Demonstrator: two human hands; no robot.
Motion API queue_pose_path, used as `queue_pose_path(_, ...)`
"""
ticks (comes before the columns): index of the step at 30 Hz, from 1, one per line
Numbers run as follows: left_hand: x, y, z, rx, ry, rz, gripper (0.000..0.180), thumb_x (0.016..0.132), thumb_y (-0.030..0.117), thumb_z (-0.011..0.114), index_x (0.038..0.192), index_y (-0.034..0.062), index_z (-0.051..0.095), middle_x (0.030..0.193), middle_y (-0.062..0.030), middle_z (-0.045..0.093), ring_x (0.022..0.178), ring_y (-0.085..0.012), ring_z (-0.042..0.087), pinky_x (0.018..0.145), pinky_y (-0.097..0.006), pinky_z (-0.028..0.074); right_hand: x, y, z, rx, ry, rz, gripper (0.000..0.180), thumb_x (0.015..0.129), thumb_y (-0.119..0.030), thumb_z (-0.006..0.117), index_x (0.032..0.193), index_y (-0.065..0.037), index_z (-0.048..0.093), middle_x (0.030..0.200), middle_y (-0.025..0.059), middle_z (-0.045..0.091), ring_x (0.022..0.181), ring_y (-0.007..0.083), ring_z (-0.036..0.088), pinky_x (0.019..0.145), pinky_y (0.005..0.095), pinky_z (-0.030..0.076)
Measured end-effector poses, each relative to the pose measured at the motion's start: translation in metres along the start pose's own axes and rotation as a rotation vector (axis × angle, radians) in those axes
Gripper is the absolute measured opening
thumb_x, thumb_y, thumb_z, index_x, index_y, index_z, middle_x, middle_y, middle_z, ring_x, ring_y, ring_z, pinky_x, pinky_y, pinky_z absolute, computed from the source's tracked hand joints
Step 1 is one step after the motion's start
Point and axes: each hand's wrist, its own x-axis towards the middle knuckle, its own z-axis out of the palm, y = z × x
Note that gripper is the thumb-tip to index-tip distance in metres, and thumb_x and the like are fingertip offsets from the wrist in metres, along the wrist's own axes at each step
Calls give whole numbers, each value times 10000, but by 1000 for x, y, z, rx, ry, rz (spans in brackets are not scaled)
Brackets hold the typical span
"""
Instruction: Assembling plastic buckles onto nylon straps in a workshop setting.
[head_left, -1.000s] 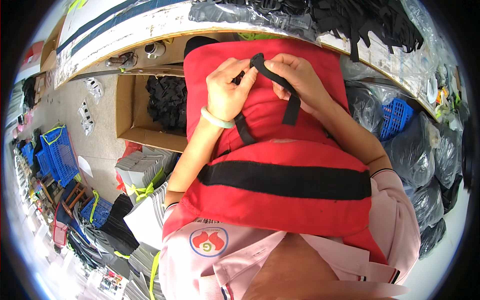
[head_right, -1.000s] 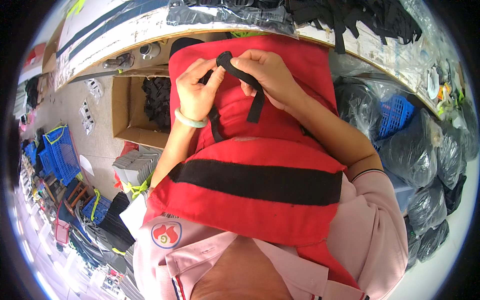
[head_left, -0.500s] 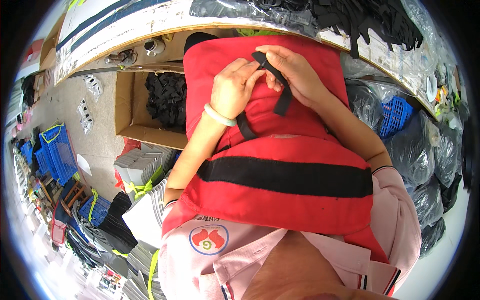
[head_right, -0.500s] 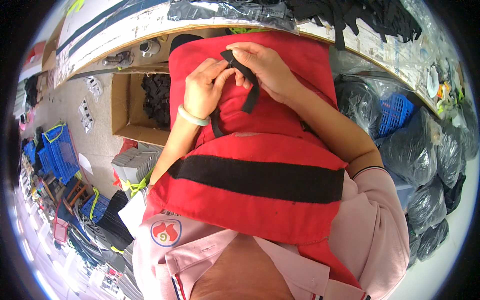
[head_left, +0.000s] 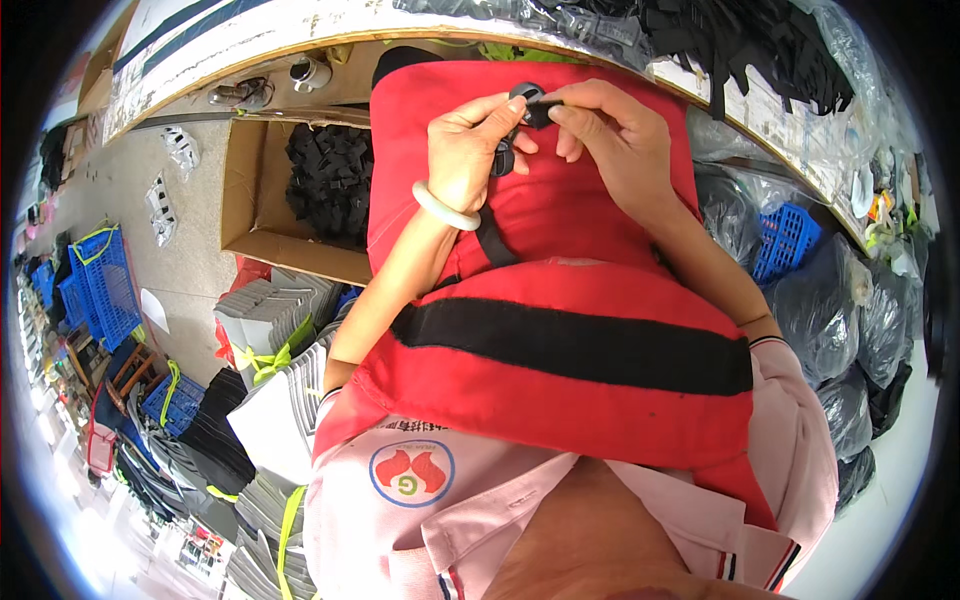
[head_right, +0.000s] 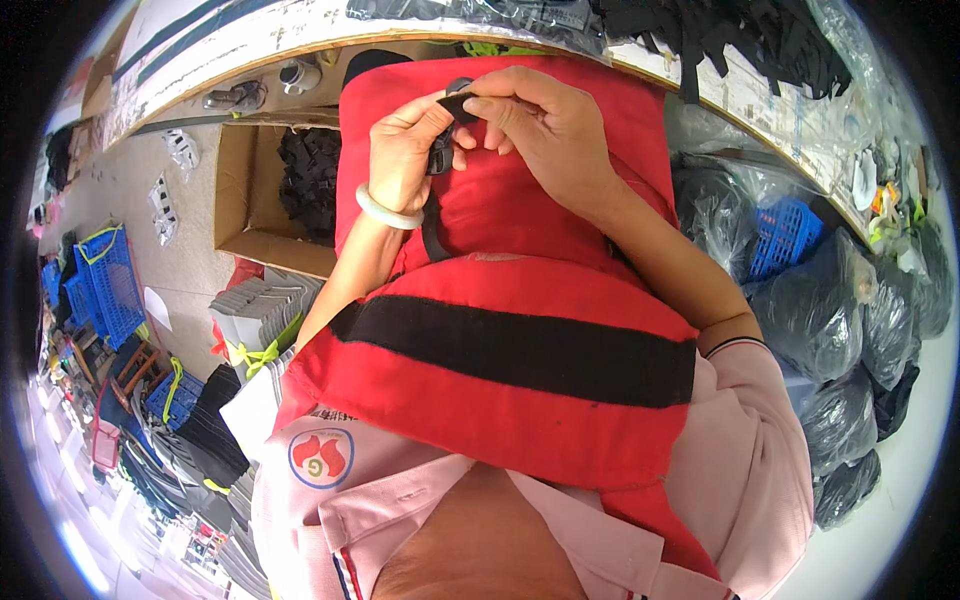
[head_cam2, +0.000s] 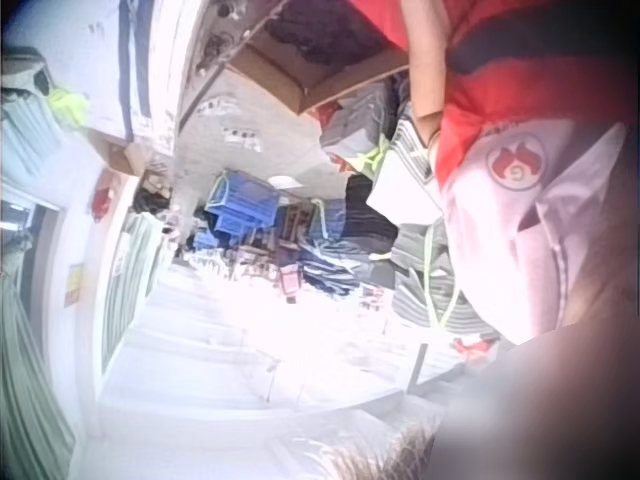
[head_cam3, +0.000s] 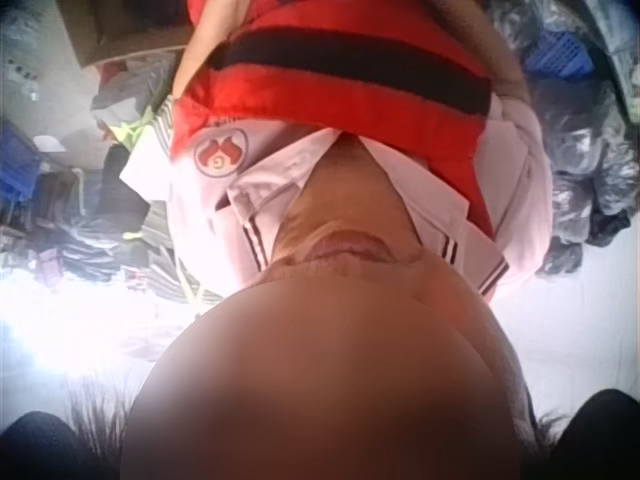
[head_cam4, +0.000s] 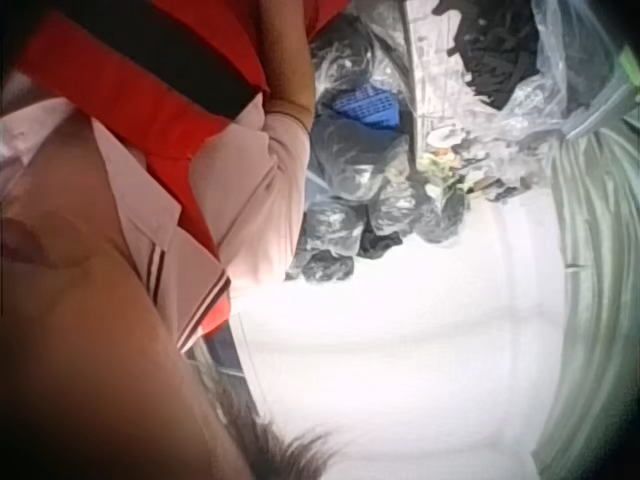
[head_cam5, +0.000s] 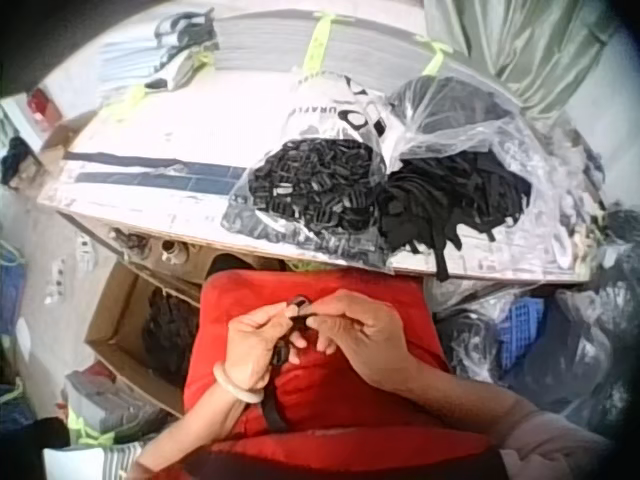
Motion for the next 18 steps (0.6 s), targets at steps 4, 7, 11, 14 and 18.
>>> queue_pose_path(4, 0, -5, 1, 83, 25, 134, 195, 877, 36, 656, 1032, -81, 656, 853, -128, 683, 631, -155, 655, 426, -236, 513, 2, 14, -8, 114, -68, 347, 148, 899, -152, 651, 912, -7, 625, 751, 38, 630, 565, 73, 577, 488, 199, 469)
queue_pose_path(7, -3, -9, 3, 142, 43, 188, 196, 867, 29, 665, 1036, -72, 661, 840, -118, 682, 634, -140, 648, 429, -228, 518, 0, 21, -9, 136, -95, 430, 165, 894, -165, 659, 861, -17, 594, 727, 41, 624, 551, 85, 590, 465, 206, 475)
queue_pose_path(11, -7, -6, 7, 176, 74, 198, 170, 857, 22, 675, 1013, -44, 683, 836, -92, 667, 609, -106, 610, 439, -221, 528, 0, 27, -4, 192, -80, 508, 159, 890, -157, 658, 871, -17, 584, 725, 45, 621, 553, 87, 593, 475, 207, 485)
queue_pose_path(14, -5, -6, 6, 203, 89, 288, 154, 851, 10, 677, 999, -31, 693, 874, -75, 646, 596, -91, 584, 443, -217, 530, 0, 28, 6, 366, -2, 510, 151, 883, -149, 656, 890, -17, 583, 744, 51, 621, 557, 90, 597, 472, 213, 493)
queue_pose_path(18, -6, -8, 5, 234, 75, 317, 158, 848, -7, 674, 1003, -36, 690, 915, -74, 628, 602, -94, 587, 449, -214, 530, 1, 27, 7, 412, -1, 567, 127, 912, -155, 628, 887, -52, 558, 758, 27, 595, 575, 87, 587, 502, 225, 491)
